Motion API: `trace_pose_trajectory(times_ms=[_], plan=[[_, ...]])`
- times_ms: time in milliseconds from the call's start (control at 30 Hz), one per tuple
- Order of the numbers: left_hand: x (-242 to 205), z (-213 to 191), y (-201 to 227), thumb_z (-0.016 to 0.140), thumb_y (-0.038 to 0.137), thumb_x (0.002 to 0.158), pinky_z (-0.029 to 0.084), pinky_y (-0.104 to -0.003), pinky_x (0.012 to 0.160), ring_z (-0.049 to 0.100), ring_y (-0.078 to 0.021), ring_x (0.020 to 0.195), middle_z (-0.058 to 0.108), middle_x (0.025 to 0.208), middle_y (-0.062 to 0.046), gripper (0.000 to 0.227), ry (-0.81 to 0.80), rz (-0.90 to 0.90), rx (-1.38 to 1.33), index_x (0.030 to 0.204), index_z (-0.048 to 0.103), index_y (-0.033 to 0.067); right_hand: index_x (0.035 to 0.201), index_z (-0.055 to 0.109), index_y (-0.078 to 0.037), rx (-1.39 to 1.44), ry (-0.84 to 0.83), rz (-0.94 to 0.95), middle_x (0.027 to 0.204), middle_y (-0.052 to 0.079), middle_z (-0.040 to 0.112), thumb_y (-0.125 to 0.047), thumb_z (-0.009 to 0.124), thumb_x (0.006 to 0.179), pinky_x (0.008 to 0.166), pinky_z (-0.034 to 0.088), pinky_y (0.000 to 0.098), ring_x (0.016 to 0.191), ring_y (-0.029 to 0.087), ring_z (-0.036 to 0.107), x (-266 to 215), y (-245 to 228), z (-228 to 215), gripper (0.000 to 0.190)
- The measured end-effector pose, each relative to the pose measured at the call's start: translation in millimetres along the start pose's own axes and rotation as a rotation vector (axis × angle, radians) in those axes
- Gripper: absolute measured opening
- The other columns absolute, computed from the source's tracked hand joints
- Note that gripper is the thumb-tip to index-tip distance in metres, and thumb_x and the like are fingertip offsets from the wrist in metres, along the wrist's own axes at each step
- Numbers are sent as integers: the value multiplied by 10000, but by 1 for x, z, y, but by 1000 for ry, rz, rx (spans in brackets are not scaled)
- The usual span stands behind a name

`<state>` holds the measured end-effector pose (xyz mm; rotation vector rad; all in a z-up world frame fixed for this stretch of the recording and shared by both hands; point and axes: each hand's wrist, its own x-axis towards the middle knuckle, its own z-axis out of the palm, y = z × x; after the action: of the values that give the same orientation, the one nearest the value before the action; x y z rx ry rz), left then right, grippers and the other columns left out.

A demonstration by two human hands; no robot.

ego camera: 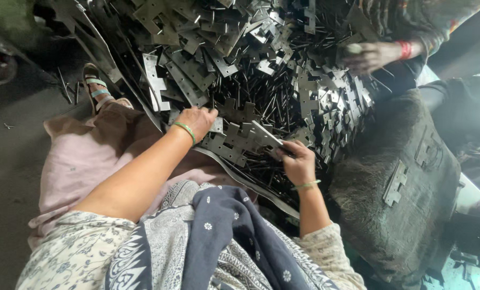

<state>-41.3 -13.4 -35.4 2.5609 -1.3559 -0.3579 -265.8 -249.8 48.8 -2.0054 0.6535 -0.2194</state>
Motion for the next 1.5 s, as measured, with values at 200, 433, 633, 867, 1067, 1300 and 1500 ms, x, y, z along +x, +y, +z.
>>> trace_pose_trajectory(times_ms=[200, 433, 633, 867, 1067, 1300, 1500], plan=[[-10, -15, -20, 595, 51, 868, 558, -497, 863, 664, -371, 1064, 669, 1131, -179, 325, 92, -35, -46, 1191, 596, 85, 1228, 662, 38, 805, 95, 395, 1068, 140, 724, 28, 697, 880, 819, 625, 386, 904, 226, 736, -14, -1, -39, 350], [-21, -37, 3, 576, -65, 929, 543, -376, 977, 673, -216, 1080, 722, 1158, -136, 376, 99, -108, -1888, 1266, 653, 82, 1353, 557, 42, 886, 113, 198, 1179, 171, 709, 125, 646, 833, 932, 630, 456, 1017, 299, 741, -21, -16, 11, 534], [-25, -15, 94, 652, 280, 923, 576, -417, 853, 679, -257, 970, 679, 1086, -123, 308, -66, -235, -2710, 1139, 633, 60, 1581, 444, -19, 298, -100, -137, 1254, 181, 680, 56, 625, 999, 899, 540, 299, 1017, 176, 631, -40, -35, 71, 614], [-8, -7, 97, 785, 469, 767, 544, -461, 932, 654, -209, 1126, 669, 1217, -84, 566, -293, -283, -1923, 1230, 523, 275, 1426, 597, 65, 373, -26, -117, 1242, 192, 726, 59, 649, 917, 928, 602, 341, 1050, 248, 732, -32, -52, 34, 512], [2, -21, -25, 689, 195, 809, 384, -590, 1079, 401, -425, 1344, 507, 1412, -194, 482, 187, -97, 226, 1287, 639, 156, 1291, 667, 119, 400, 525, -199, 1098, 173, 709, 124, 581, 922, 729, 623, 293, 850, 198, 701, -29, 5, -123, 378], [11, -21, -62, 597, 163, 884, 388, -492, 1049, 473, -244, 1305, 560, 1280, -43, 235, 81, 11, 370, 1078, 706, 239, 1437, 460, 220, -1200, 762, 89, 1097, 393, 633, 59, 553, 817, 870, 514, 553, 966, 537, 632, -52, 102, -244, 648], [25, -32, -58, 616, 179, 876, 515, -356, 957, 617, -193, 1120, 630, 1137, -11, 122, 173, 186, 421, 930, 718, 218, 1409, 576, 55, -1062, 500, -137, 1302, 268, 616, -106, 690, 946, 1065, 473, 484, 1226, 421, 578, -16, 28, -166, 503]])
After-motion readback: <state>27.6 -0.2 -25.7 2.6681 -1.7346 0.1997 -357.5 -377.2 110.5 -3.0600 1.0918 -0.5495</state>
